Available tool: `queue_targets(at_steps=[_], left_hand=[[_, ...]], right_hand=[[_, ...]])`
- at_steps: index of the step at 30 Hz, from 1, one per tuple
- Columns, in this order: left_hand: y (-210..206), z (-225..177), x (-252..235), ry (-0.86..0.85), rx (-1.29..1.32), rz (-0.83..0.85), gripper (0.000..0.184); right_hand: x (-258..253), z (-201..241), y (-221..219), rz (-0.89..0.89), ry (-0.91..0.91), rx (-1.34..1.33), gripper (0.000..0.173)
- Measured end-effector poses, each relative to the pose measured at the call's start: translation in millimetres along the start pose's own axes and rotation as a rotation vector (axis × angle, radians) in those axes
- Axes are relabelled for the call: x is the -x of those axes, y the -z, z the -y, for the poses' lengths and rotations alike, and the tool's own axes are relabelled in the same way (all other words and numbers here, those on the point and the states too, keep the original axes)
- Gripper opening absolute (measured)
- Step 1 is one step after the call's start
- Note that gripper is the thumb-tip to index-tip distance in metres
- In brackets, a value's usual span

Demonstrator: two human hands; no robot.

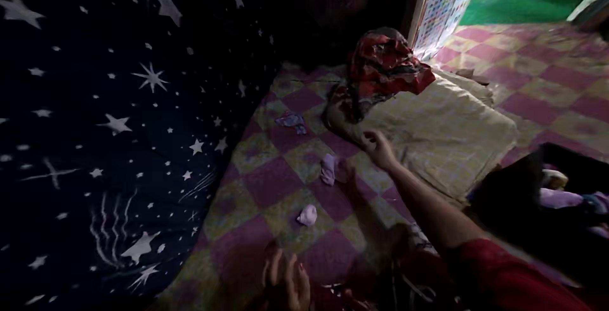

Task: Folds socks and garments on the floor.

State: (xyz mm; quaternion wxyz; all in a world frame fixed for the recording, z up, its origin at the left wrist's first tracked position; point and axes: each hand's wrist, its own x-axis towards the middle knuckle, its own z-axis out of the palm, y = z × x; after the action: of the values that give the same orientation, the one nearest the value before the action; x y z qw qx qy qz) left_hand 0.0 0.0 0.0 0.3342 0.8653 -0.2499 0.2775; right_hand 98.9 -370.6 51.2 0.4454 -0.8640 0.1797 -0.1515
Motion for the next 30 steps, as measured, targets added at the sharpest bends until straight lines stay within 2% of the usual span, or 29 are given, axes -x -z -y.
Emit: queue_targets(at_steps=[3, 6, 9, 11, 14, 17, 20, 22, 24, 26, 28, 30], left_hand=[[-34, 35, 26, 0.067, -0.065, 0.152, 0.023], [-56, 48, 14, 0.188, -0.014, 0.163, 0.025], [-76, 57, 5, 0.195, -0.006, 0.210, 0.024], [-86, 61, 3, 0.174, 0.019, 0.234, 0.024], [-95, 61, -1, 0.163, 0.073, 0.223, 0.028], [-92, 48, -23, 0.168, 0.144, 0.238, 0.034], [-86, 10, -79, 0.077, 0.270, 0.210, 0.040], [-78, -25, -123, 0.066, 0.493, 0.360, 0.054], [-73, -58, -156, 0.087, 0.732, 0.624, 0.061], [-69, -90, -172, 0.147, 0.967, 0.857, 0.054], [-65, -114, -174, 0.215, 1.139, 0.966, 0.040], [-61, -122, -174, 0.198, 1.240, 1.045, 0.029]], right_hand=[[-50, -42, -63, 0.262, -0.192, 0.121, 0.052], [-69, -69, -107, 0.331, -0.331, 0.143, 0.058], [-66, -73, -128, 0.467, -0.443, 0.189, 0.063], [-56, -70, -127, 0.561, -0.453, 0.248, 0.059], [-37, -48, -101, 0.643, -0.353, 0.175, 0.043], [-21, -11, -52, 0.741, -0.059, 0.086, 0.039], [6, 23, 2, 0.790, 0.217, 0.005, 0.027], [29, 51, 39, 0.814, 0.306, -0.023, 0.026], [52, 85, 76, 0.835, 0.315, -0.020, 0.023], [69, 103, 104, 0.808, 0.369, -0.085, 0.018], [85, 114, 129, 0.754, 0.387, -0.181, 0.016], [98, 118, 152, 0.703, 0.384, -0.276, 0.017]])
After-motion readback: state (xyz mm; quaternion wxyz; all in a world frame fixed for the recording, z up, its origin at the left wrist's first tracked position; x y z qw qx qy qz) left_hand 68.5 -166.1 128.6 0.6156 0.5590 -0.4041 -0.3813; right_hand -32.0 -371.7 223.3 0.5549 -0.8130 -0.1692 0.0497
